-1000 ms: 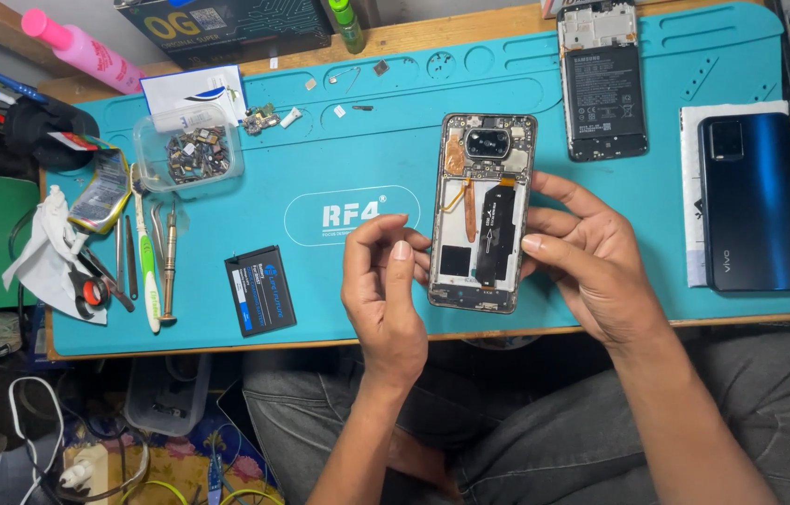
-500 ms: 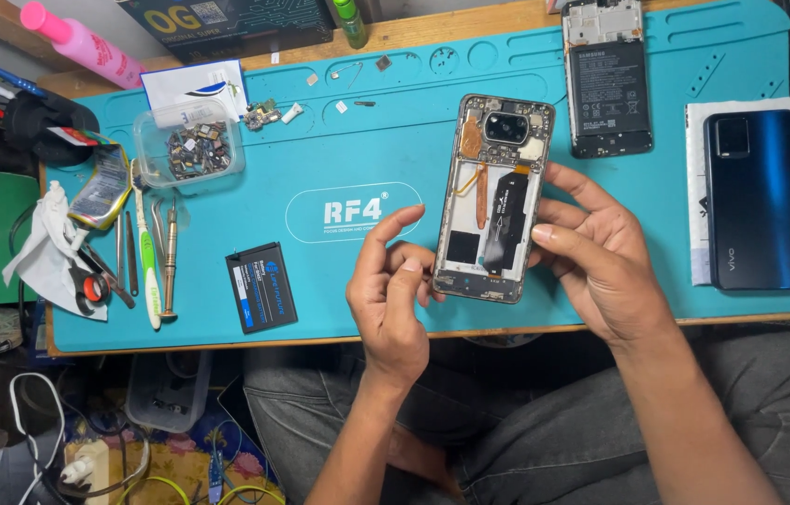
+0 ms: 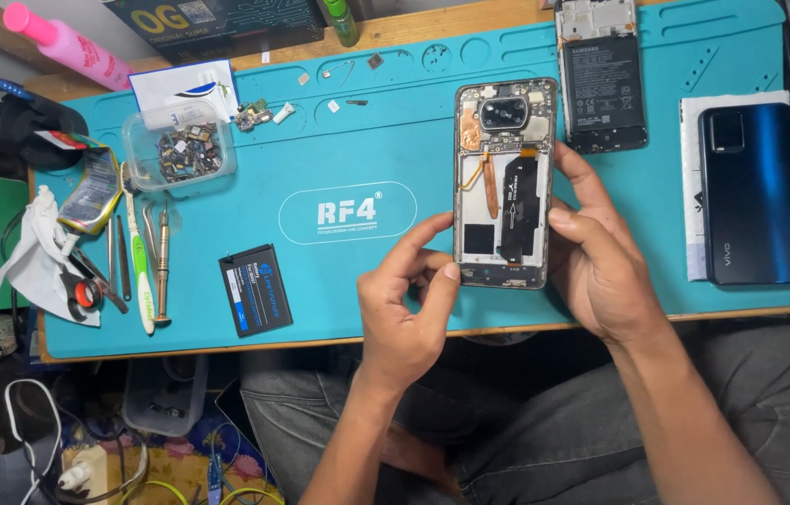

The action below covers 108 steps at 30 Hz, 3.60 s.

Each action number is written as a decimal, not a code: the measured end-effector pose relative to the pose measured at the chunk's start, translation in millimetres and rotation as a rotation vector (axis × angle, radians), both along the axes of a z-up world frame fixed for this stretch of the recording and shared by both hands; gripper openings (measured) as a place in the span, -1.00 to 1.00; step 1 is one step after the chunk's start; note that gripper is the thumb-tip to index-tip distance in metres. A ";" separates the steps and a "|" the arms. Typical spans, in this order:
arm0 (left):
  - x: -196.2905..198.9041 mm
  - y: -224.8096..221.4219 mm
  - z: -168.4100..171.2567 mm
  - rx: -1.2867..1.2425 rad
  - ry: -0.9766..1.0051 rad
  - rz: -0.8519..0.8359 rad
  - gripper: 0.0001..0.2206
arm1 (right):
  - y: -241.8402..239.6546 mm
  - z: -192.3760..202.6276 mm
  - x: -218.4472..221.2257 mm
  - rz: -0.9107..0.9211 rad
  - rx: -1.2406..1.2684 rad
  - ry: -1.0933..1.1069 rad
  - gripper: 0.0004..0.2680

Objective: The person is seen disassembling and reassembling a smartphone, focusing on the motherboard and screen connections.

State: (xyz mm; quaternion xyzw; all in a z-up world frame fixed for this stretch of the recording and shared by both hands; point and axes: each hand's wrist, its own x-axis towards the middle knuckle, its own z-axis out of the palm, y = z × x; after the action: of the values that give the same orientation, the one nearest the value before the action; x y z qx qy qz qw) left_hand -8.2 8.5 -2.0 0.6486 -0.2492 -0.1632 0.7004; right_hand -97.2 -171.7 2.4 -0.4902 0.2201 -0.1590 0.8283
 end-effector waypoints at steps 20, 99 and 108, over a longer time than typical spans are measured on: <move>-23.2 12.2 42.1 -0.110 0.078 -0.040 -0.70 | 9.6 17.7 -23.1 0.050 0.354 0.046 -0.53; -114.9 124.5 18.8 -0.107 0.591 -0.222 -0.77 | 157.0 6.4 -137.0 -0.219 0.676 0.194 -0.58; -114.3 127.7 38.0 -0.153 0.439 -0.194 -0.79 | 159.5 20.4 -133.3 -0.120 0.687 0.098 -0.55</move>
State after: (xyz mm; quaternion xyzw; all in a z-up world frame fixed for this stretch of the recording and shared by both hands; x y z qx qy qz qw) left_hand -122.5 136.3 36.0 0.5158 -0.1638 -0.3475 0.7658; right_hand -230.5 -12.2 22.8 -0.1763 0.3285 -0.1007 0.9224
